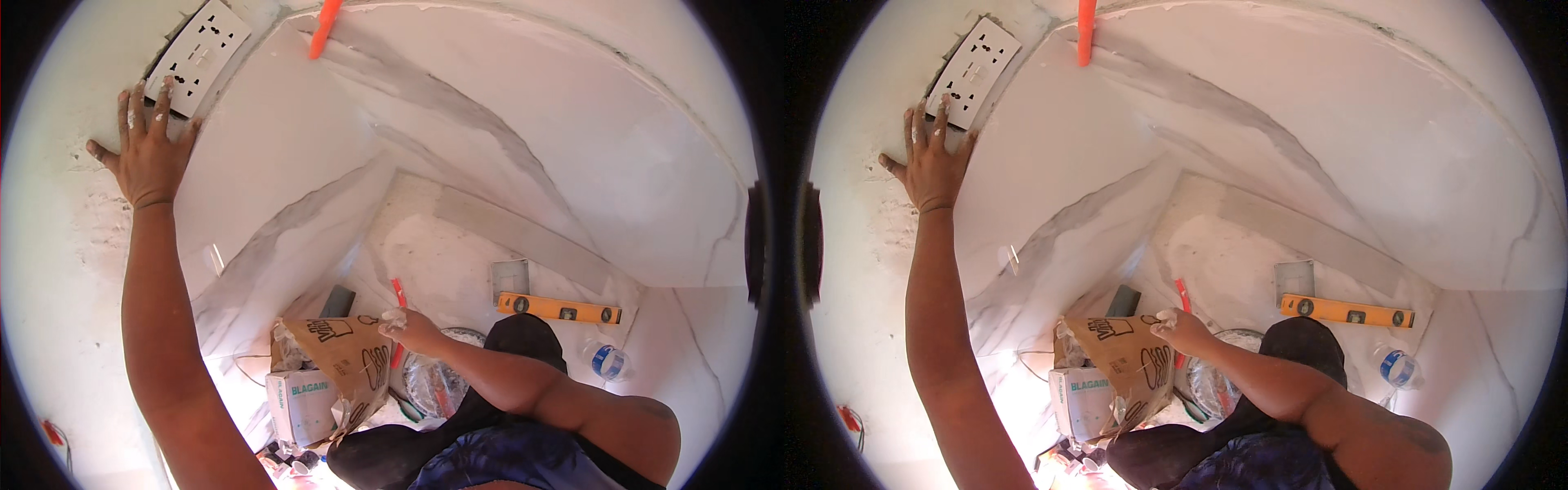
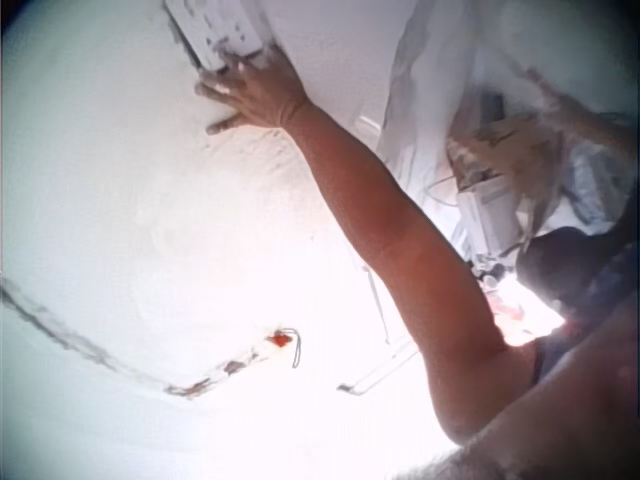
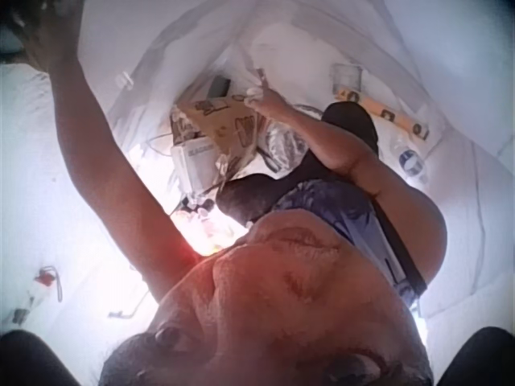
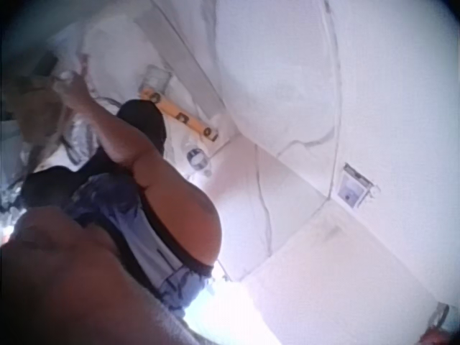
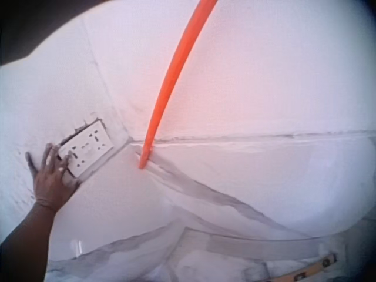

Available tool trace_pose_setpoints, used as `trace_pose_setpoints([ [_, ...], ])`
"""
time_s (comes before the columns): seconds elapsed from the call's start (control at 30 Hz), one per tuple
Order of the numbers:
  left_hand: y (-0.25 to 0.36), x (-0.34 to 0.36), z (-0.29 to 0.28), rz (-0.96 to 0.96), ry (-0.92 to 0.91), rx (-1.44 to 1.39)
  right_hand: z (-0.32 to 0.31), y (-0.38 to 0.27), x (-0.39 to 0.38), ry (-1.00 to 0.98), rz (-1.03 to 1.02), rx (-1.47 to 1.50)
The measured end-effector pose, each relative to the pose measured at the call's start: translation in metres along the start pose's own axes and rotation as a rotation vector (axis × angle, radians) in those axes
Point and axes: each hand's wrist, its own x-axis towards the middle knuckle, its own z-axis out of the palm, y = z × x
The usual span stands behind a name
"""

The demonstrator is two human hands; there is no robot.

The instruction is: The person applies plaster around electrical conduits and wall channels using putty knives, scoops plaster from a plate, and spreads compound along the wall joint. Then, the person aligns and tests the fit of an electrical socket cover against the wall.

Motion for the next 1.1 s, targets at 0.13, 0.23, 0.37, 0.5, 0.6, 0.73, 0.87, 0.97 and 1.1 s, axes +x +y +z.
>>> trace_pose_setpoints([
  [0.13,-0.001,0.000,0.001,-0.001,0.013,0.000,0.005,0.005,0.000,-0.042,-0.033,-0.008],
  [0.23,0.000,0.000,0.002,-0.009,-0.001,0.018,0.008,0.009,0.001,-0.076,-0.008,-0.018],
  [0.37,0.000,0.000,0.003,-0.011,0.013,0.015,0.007,0.011,0.001,-0.062,-0.029,-0.019],
  [0.5,0.000,0.000,0.005,-0.011,0.012,0.019,0.003,0.005,0.001,-0.075,-0.015,-0.031],
  [0.6,0.000,0.000,0.005,-0.011,0.017,0.022,0.000,-0.001,-0.003,-0.063,-0.004,-0.069],
  [0.73,0.000,0.001,0.006,-0.001,0.029,0.022,-0.004,-0.005,-0.006,-0.069,-0.021,-0.052],
  [0.87,0.002,0.002,0.006,-0.002,0.029,0.057,-0.005,-0.002,-0.008,-0.069,-0.016,-0.076],
  [0.97,0.003,0.001,0.006,0.000,0.033,0.086,-0.003,0.001,-0.009,-0.067,-0.008,-0.061],
  [1.1,0.004,0.001,0.006,-0.017,0.004,0.118,-0.003,0.002,-0.010,-0.071,0.026,-0.100],
])
